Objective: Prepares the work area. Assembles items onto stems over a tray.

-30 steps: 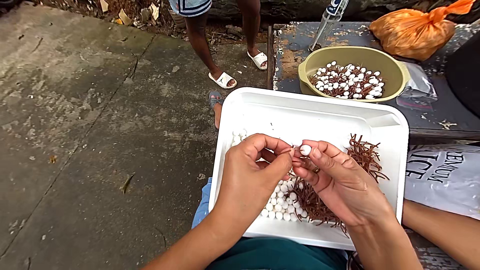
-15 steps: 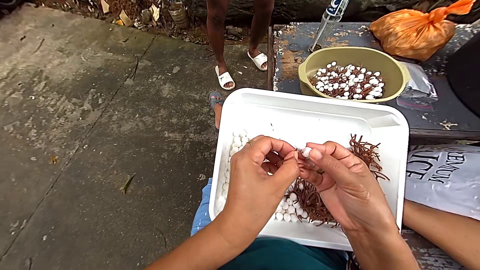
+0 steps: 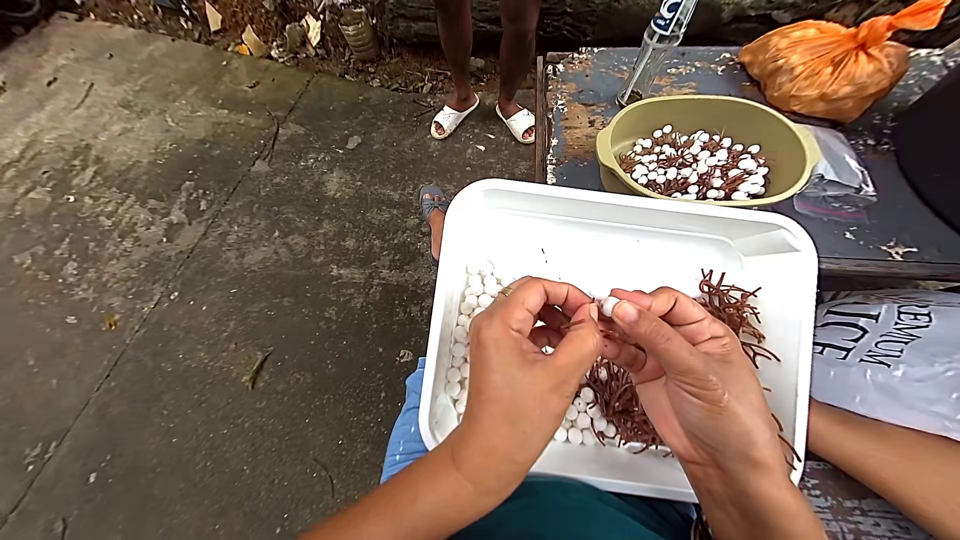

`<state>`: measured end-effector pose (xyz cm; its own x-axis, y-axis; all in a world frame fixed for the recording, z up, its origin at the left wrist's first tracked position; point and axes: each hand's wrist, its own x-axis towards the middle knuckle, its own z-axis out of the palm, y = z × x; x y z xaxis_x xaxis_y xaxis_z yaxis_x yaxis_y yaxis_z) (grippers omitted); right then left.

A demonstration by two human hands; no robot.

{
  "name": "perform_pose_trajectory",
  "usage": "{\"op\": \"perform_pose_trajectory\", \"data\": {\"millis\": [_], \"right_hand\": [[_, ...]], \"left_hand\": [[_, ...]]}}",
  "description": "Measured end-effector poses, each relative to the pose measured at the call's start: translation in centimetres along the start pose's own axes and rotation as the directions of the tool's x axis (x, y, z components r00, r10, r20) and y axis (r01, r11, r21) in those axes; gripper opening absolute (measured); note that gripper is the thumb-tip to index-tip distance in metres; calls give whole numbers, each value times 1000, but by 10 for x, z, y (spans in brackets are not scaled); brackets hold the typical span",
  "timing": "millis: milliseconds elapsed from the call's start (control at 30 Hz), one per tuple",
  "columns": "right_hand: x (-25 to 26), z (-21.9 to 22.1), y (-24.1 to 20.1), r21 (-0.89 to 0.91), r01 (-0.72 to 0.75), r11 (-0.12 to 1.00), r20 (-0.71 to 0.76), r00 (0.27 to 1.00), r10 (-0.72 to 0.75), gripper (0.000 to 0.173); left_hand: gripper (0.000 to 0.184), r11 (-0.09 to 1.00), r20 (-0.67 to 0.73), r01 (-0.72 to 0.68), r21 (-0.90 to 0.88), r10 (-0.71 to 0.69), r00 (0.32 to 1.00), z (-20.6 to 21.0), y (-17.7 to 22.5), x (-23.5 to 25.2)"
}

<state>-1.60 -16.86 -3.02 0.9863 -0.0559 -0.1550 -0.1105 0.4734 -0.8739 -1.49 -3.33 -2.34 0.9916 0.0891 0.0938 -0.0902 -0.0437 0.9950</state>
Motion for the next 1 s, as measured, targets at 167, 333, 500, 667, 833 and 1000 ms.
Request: {"op": "perform_pose_trajectory", "data": {"millis": [167, 333, 500, 667, 833, 1000], "right_hand": [[-1, 0, -2, 46, -18, 999, -9, 1000, 19, 14], [2, -3, -6, -3, 14, 1000, 42, 999, -14, 17], [3, -6, -7, -15, -41, 999, 64, 997, 42, 20], [3, -5, -9, 72, -175, 982, 87, 982, 169, 21], [4, -6, -10, 123, -246, 961, 91, 967, 236, 22], [4, -6, -9, 122, -255, 959, 83, 966, 246, 21]], "left_hand": [[5, 995, 34, 64, -74, -62, 997, -2, 2, 1], [7, 990, 52, 98, -101, -93, 994, -6, 4, 1], [5, 992, 64, 107, -70, -102, 993, -8, 5, 1], [4, 999, 31, 52, 2, -53, 998, -8, 8, 2], [4, 1000, -3, 1, 31, -1, 1000, -6, 6, 2], [4, 998, -1, -6, 63, 6, 1000, -6, 5, 2]]}}
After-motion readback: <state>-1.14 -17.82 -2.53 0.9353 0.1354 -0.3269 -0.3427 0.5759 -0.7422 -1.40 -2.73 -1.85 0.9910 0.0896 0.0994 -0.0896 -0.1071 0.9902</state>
